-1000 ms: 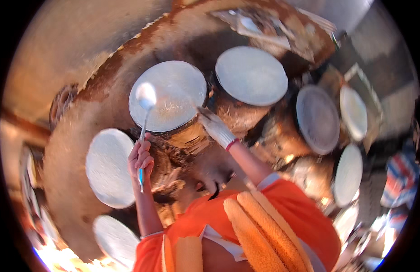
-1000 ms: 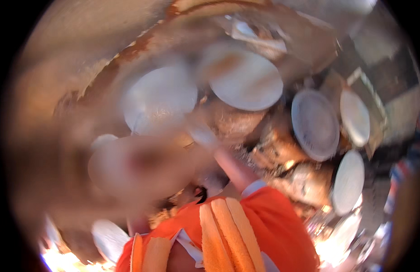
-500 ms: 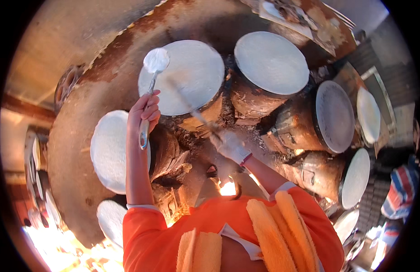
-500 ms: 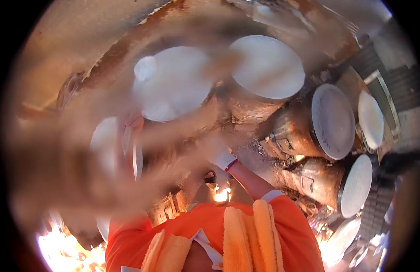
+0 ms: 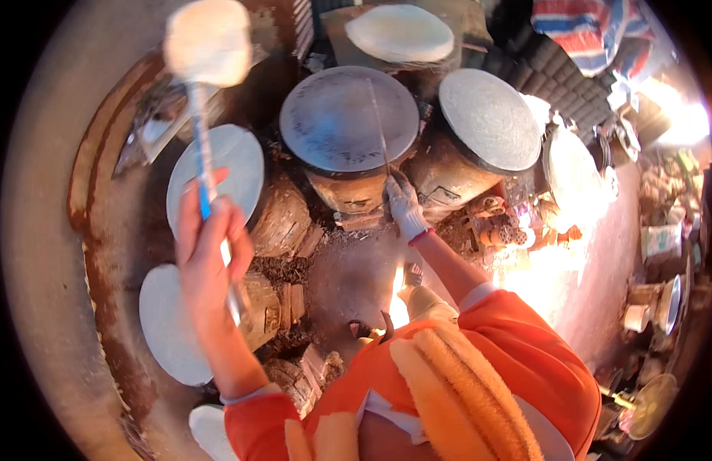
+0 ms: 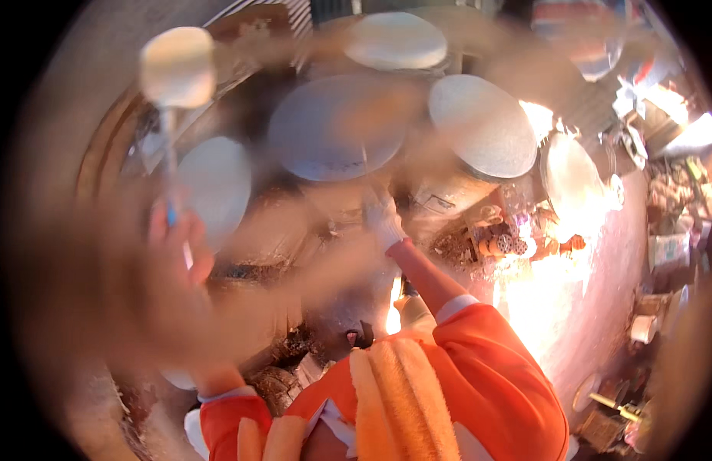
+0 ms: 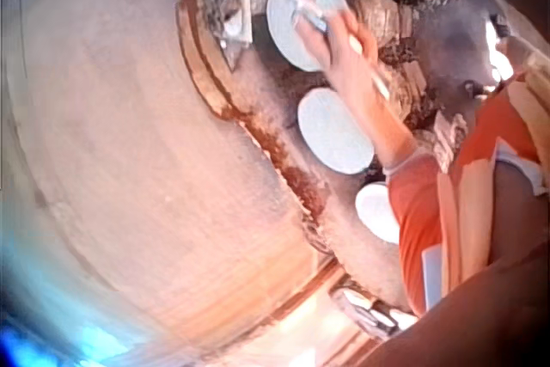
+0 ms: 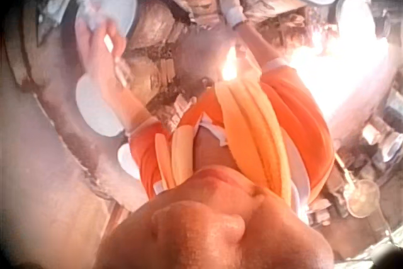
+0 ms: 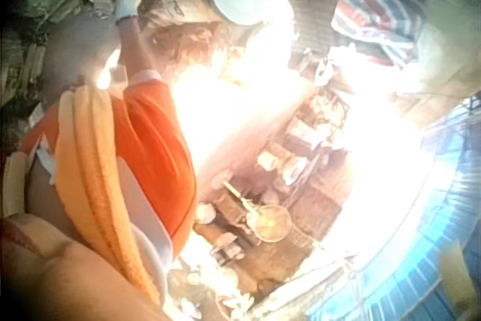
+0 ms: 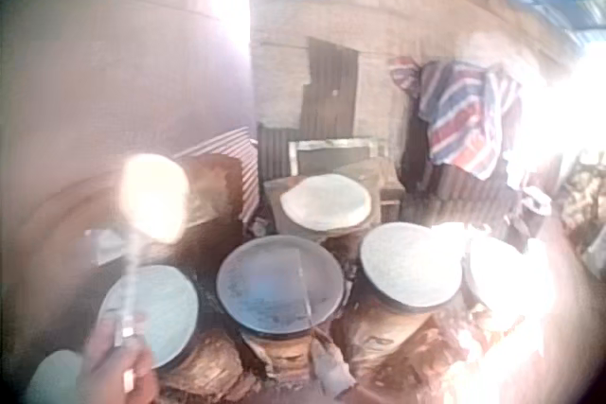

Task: The person pours white batter onto several circular hot plates using a ladle and spreads it into thin discs with a flat stick, then wipes the tools with a sponge.

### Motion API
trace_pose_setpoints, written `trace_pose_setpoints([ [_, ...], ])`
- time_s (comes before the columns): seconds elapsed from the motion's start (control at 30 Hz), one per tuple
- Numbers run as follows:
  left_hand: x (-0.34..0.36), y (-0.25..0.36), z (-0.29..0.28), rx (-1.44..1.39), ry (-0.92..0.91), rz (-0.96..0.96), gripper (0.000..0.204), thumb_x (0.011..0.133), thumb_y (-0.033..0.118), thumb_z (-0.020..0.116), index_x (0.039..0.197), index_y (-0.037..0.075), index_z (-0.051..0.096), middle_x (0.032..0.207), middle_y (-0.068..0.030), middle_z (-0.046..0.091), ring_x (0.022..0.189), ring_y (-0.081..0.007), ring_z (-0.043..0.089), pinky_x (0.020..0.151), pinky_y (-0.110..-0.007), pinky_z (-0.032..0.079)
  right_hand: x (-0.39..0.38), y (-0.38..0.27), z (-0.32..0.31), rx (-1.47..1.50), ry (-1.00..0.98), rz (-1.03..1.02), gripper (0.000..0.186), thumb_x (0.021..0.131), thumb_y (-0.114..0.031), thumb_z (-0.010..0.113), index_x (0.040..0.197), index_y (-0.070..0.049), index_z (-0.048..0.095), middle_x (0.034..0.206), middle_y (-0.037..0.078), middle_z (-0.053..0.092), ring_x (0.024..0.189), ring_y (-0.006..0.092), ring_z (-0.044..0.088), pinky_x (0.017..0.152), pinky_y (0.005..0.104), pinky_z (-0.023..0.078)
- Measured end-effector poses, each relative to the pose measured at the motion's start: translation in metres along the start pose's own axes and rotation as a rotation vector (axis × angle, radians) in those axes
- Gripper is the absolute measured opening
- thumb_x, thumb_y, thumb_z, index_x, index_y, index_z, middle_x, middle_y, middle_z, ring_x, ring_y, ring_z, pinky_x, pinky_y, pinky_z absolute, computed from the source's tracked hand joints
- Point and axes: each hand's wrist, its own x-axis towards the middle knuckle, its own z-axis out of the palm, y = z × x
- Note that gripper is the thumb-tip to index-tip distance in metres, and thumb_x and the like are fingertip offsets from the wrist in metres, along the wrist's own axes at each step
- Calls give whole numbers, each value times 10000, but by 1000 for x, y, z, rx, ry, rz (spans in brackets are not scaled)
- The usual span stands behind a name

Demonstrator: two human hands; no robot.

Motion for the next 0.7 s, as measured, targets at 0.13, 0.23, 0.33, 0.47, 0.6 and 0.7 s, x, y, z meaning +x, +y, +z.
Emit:
trace_pose_setpoints([
  [0.13,88,-69,106,-31,-215,-180,252,927,157,427,1161,66,434,649,-15,450,385,-69,372,337,-210,271,35,-20,-32,-51,45,-36,394,945,-252,416,1318,-127,384,640,-7,442,410,86,386,355,236,327],
  [0.23,149,-149,155,116,-237,-243,239,934,229,431,1113,72,447,641,-44,481,399,-126,442,361,-258,333,63,6,-44,-78,24,-10,393,948,-255,413,1320,-133,383,660,-8,444,428,85,386,368,233,335],
  [0.33,187,-223,137,925,-194,171,233,921,230,451,1095,75,457,669,-96,532,499,-228,545,433,-337,415,44,-36,-19,88,-17,120,388,948,-239,421,1319,-133,388,676,-11,448,435,82,380,371,233,341],
  [0.47,210,-245,136,1400,-229,419,309,884,182,497,1178,94,460,816,-160,585,700,-341,612,562,-431,480,65,-17,-23,-44,74,58,398,932,-214,470,1314,-123,402,752,6,493,524,86,431,464,234,393],
  [0.6,234,-243,100,1468,-259,373,393,873,171,516,1250,101,432,881,-173,579,720,-350,611,604,-434,491,81,14,-24,-345,85,-215,388,907,-190,515,1273,-80,448,1051,72,571,908,123,523,815,246,424],
  [0.7,254,-244,93,1398,-256,449,388,877,156,506,1247,80,420,892,-179,579,748,-349,612,632,-443,490,71,6,-6,-449,180,-240,395,898,-175,517,1272,-68,446,1126,85,578,1010,147,528,886,261,412],
])
